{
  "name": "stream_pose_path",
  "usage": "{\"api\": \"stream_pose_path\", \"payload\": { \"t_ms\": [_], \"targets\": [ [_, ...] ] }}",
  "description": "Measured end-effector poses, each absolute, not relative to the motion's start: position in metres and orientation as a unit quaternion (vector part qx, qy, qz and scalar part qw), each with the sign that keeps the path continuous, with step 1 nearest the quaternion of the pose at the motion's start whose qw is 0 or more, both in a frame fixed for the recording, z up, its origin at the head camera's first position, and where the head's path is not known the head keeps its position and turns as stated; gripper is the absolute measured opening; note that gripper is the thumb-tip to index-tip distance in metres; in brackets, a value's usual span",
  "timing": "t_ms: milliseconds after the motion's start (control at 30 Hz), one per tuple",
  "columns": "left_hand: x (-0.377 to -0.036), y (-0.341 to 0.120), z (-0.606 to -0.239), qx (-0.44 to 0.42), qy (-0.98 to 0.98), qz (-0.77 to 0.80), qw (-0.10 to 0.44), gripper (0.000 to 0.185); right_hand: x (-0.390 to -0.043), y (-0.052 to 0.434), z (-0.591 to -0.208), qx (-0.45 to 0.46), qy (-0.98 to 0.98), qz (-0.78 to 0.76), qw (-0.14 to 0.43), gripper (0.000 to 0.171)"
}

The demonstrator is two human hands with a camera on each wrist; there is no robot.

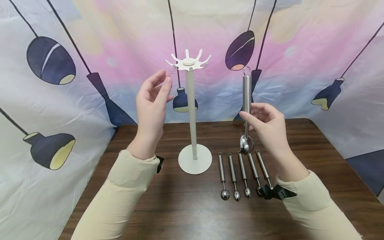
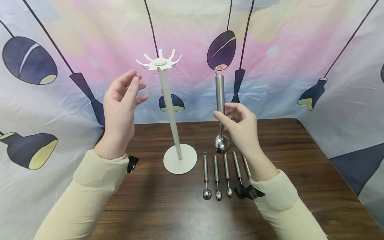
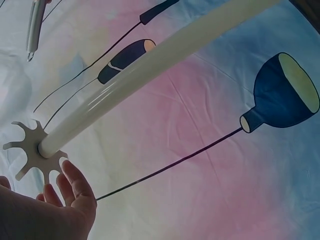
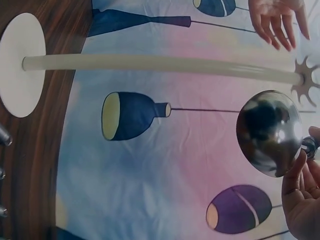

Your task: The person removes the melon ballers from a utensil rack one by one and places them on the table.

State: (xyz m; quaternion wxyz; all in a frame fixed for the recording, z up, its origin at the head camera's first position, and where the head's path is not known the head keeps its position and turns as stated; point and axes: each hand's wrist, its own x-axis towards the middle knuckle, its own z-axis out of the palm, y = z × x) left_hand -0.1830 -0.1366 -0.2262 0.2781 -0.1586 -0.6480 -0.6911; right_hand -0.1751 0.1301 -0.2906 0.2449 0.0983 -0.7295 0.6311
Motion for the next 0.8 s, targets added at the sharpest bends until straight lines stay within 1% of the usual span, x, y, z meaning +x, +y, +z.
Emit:
{"api": "stream_pose_path", "payload": {
  "t_ms": [333,667,800],
  "targets": [
    [-0.169,-0.145,-0.246,-0.159,-0.652,-0.69,0.272,0.035,-0.164,0.151,-0.315,0.045,-0.75,0.613,0.244,0.018],
    [-0.155,-0.151,-0.275,-0.133,-0.639,-0.707,0.272,0.03,-0.156,0.164,-0.34,-0.021,-0.728,0.643,0.238,0.018],
    [-0.15,-0.154,-0.288,-0.115,-0.641,-0.711,0.265,0.03,-0.153,0.169,-0.351,-0.046,-0.735,0.632,0.24,0.018]
  ]
}}
